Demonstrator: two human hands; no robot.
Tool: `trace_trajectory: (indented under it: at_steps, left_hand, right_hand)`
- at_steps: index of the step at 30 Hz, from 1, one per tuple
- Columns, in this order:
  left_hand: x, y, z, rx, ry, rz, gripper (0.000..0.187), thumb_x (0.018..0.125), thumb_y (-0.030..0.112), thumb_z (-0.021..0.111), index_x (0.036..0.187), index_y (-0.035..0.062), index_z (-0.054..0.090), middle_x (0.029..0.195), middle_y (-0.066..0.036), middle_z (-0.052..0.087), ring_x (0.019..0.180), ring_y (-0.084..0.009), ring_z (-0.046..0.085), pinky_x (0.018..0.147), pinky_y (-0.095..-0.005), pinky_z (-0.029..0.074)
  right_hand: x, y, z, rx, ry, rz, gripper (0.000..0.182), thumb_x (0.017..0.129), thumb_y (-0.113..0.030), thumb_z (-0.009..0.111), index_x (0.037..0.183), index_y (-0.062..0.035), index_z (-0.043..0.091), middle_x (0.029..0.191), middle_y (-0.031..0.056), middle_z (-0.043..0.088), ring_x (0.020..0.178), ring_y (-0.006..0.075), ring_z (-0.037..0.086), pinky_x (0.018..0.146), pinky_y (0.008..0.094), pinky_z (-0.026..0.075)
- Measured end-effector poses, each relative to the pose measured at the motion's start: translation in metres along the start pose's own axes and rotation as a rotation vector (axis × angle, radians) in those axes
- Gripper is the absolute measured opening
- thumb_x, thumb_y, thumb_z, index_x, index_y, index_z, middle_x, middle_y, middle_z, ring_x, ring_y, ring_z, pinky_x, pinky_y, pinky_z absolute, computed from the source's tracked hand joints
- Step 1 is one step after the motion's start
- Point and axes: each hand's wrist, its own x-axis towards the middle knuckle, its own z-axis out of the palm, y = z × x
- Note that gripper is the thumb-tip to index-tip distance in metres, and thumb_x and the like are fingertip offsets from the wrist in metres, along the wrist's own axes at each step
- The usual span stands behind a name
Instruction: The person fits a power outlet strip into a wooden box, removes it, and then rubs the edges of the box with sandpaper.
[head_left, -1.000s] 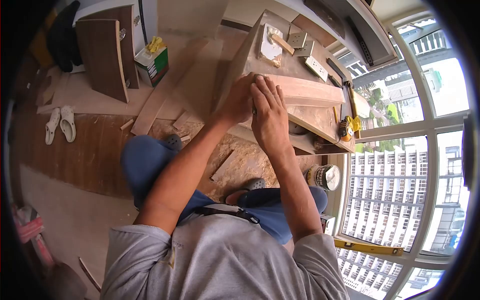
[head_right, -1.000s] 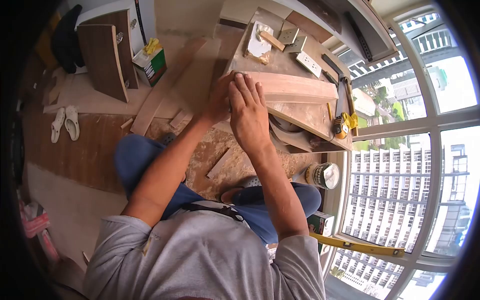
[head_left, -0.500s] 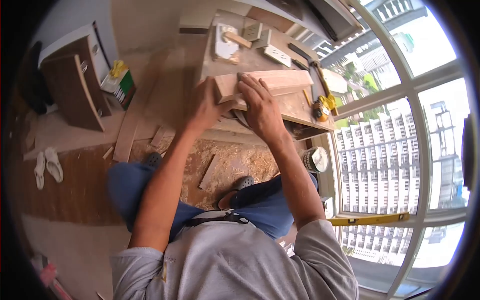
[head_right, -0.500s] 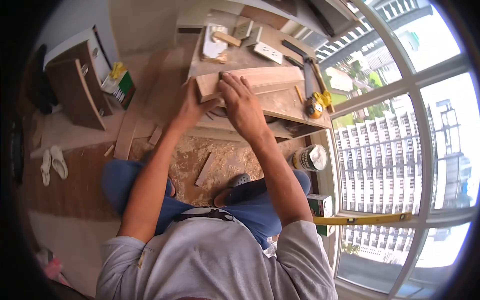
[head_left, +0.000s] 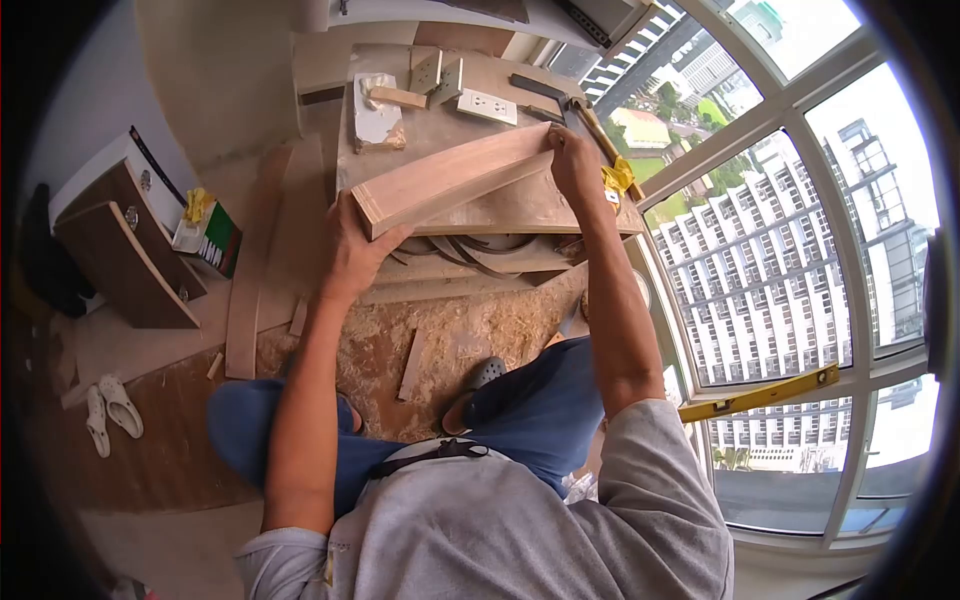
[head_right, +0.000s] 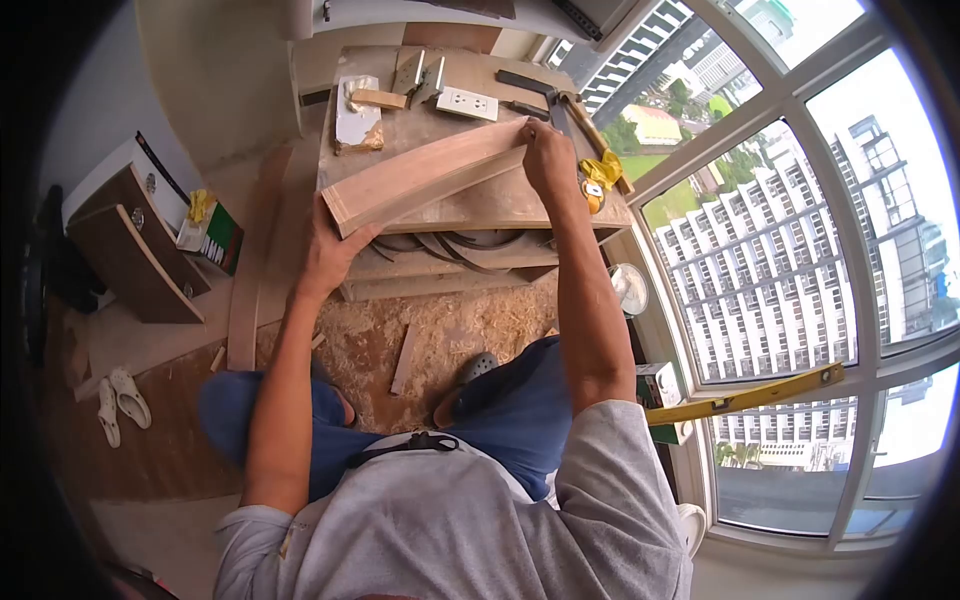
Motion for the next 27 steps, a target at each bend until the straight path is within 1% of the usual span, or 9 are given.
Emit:
trace_trajectory:
  at_steps: [2,4,5,9,13,17,23,26,27]
  left_hand:
    - [-0.001,0.005,0.001,0.044,0.023,0.021,0.059,0.082,0.029,0.087,0.12,-0.0018,0.054,0.114,-0.024,0.067,0.108,-0.0431,0.064,0.092,-0.0514,0.05]
    - [0.004,0.004,0.0,0.095,0.058,0.042,0.059,0.082,0.029,0.087,0.12,-0.0019,0.054,0.114,-0.024,0.067,0.108,-0.0432,0.064,0.092,-0.0511,0.05]
    - [0.006,0.003,-0.002,0.109,0.033,0.031,0.059,0.082,0.029,0.087,0.121,-0.0018,0.054,0.114,-0.024,0.067,0.108,-0.0433,0.064,0.092,-0.0509,0.05]
    - [0.0,0.0,-0.002,0.05,0.004,0.008,0.06,0.081,0.028,0.087,0.121,-0.0018,0.054,0.114,-0.025,0.067,0.108,-0.0442,0.064,0.092,-0.0511,0.05]
    - [0.007,0.007,-0.004,0.043,0.013,0.033,0.06,0.08,0.028,0.088,0.12,-0.002,0.054,0.114,-0.025,0.067,0.108,-0.0446,0.064,0.092,-0.0513,0.05]
    - [-0.002,0.001,-0.005,0.106,-0.019,0.018,0.061,0.082,0.028,0.087,0.122,-0.0018,0.053,0.114,-0.025,0.066,0.109,-0.0446,0.063,0.092,-0.0518,0.05]
    - [0.005,-0.001,-0.003,0.08,0.006,0.036,0.061,0.082,0.029,0.087,0.122,-0.0018,0.053,0.114,-0.025,0.066,0.108,-0.0441,0.063,0.092,-0.0516,0.05]
    - [0.0,0.002,-0.005,0.101,-0.02,0.028,0.06,0.082,0.029,0.087,0.121,-0.0017,0.053,0.114,-0.025,0.065,0.108,-0.0435,0.064,0.091,-0.0513,0.05]
    - [0.002,0.005,-0.005,0.103,-0.02,0.019,0.059,0.082,0.028,0.087,0.121,-0.0017,0.053,0.115,-0.025,0.065,0.108,-0.0433,0.064,0.091,-0.0512,0.05]
  right_hand:
    - [-0.018,-0.013,0.015,-0.106,0.043,-0.167,0.02,0.101,-0.011,0.057,0.109,0.0012,0.071,0.102,0.0289,0.071,0.098,0.0453,0.07,0.084,0.0503,0.055]
    - [-0.048,-0.049,0.027,-0.014,0.14,-0.27,0.016,0.098,-0.007,0.059,0.107,0.0002,0.071,0.132,0.0233,0.068,0.127,0.0394,0.062,0.108,0.0461,0.049]
    - [-0.047,-0.05,0.026,-0.046,0.164,-0.395,0.017,0.099,-0.006,0.057,0.103,0.0001,0.072,0.119,0.0242,0.072,0.114,0.0402,0.068,0.103,0.0467,0.051]
    - [0.023,-0.006,0.002,-0.043,-0.018,0.072,0.017,0.095,-0.003,0.056,0.096,0.0002,0.073,0.101,0.0248,0.073,0.092,0.0455,0.069,0.089,0.0485,0.053]
    - [-0.02,-0.039,0.036,0.025,0.125,-0.399,0.017,0.094,-0.003,0.058,0.103,0.0017,0.072,0.124,0.025,0.069,0.109,0.0445,0.068,0.099,0.048,0.053]
    - [0.027,-0.003,0.01,-0.095,-0.028,0.092,0.021,0.094,-0.009,0.056,0.1,0.0024,0.071,0.098,0.0263,0.072,0.093,0.0445,0.07,0.09,0.0526,0.054]
    - [-0.012,-0.032,0.031,-0.056,0.156,-0.46,0.021,0.093,-0.004,0.055,0.103,0.0028,0.071,0.119,0.0254,0.07,0.107,0.0427,0.068,0.095,0.0504,0.053]
    - [0.026,-0.018,-0.002,-0.021,-0.177,0.203,0.021,0.098,-0.011,0.059,0.112,-0.001,0.072,0.126,0.0226,0.069,0.117,0.0407,0.066,0.104,0.0468,0.051]
    - [0.025,-0.02,0.002,-0.024,-0.17,0.199,0.021,0.098,-0.011,0.059,0.112,-0.001,0.072,0.126,0.0226,0.069,0.117,0.0407,0.066,0.104,0.0468,0.051]
